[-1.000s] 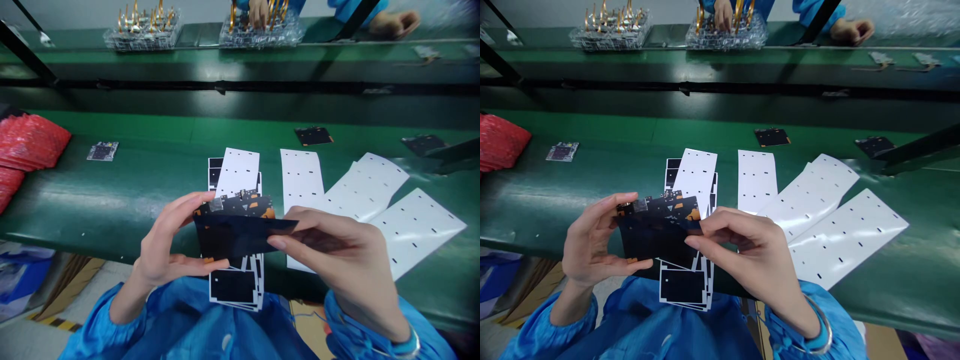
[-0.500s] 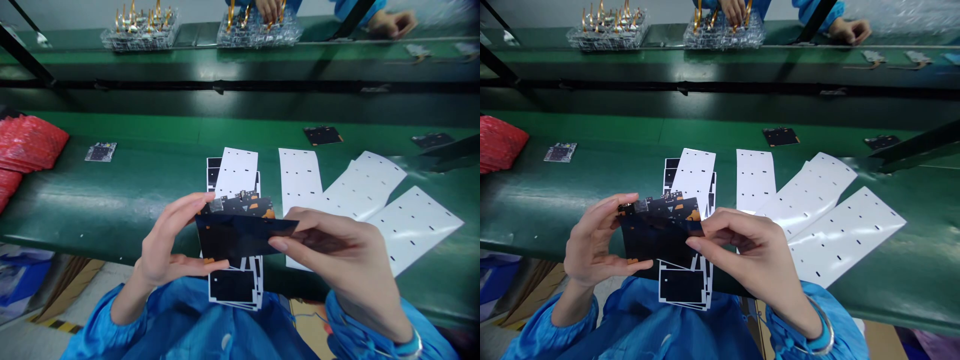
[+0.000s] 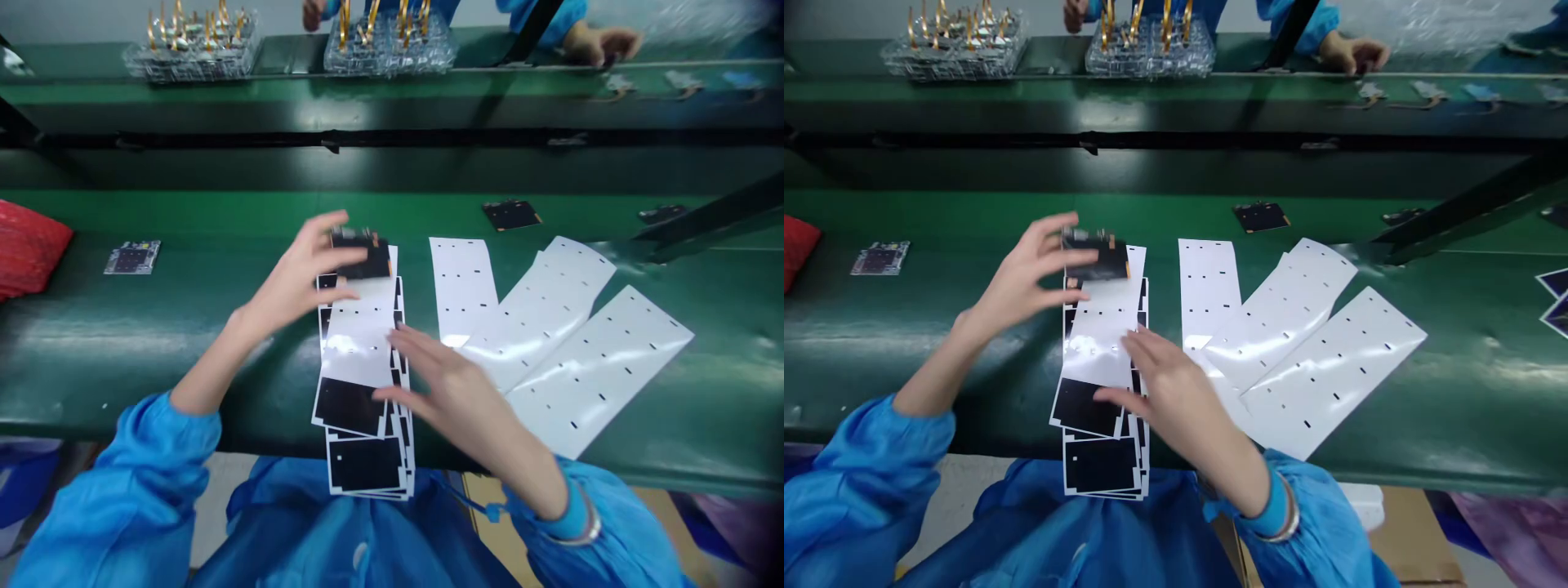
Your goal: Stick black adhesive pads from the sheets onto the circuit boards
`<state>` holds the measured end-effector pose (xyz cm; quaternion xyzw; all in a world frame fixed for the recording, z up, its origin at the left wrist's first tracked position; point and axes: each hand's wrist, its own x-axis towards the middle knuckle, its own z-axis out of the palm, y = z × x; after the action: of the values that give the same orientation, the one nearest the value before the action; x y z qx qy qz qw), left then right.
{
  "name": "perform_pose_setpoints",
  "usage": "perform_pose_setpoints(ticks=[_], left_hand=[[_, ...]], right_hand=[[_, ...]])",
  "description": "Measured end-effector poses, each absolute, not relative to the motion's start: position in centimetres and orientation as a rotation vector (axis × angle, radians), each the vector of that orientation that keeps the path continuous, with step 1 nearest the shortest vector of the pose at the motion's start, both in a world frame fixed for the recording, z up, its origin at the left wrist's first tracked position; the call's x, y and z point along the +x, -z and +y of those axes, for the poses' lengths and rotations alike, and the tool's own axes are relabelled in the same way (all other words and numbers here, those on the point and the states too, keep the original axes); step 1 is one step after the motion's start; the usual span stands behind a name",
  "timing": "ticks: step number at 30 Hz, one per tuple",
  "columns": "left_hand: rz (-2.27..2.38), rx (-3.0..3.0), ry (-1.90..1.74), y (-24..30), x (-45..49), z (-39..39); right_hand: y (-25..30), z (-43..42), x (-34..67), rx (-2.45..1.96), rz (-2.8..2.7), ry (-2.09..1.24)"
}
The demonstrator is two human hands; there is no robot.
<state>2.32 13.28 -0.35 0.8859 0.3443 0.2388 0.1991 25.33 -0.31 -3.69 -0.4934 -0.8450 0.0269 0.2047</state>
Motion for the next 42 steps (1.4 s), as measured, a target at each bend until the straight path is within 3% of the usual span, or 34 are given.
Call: perform_pose_setpoints(ticks=[5,11,15,19,27,42], left_hand=[[1.381,2.348,-0.378,1.6,3.1,15.9],[1.228,1.952,-0.460,2.1,-0.7,5.3],[1.066,1.712,-0.682,3.8,-0.6,0.6],[1.092,1.635,-0.928,4.7,0.9,-0.3],[1.049,1.537,-1.078,4.9,3.0,-0.7],[1.086,1.753,-1.108,4.8,5.2,-1.2]], right_hand=[[8.6,-1.1,23.1,-1.222,-2.463,-0.426],[7.1,0.3,24.9,-1.250,-2.015,-0.863],[5.4,1.2,25.4,-1.240,-1.969,-0.985],[5.2,1.2,25.2,-1.261,-2.040,-0.915],[3.0,-0.6,23.0,-1.009,-2.074,-0.156],[2.6,-1.2,23.1,-0.961,-2.032,-0.262]])
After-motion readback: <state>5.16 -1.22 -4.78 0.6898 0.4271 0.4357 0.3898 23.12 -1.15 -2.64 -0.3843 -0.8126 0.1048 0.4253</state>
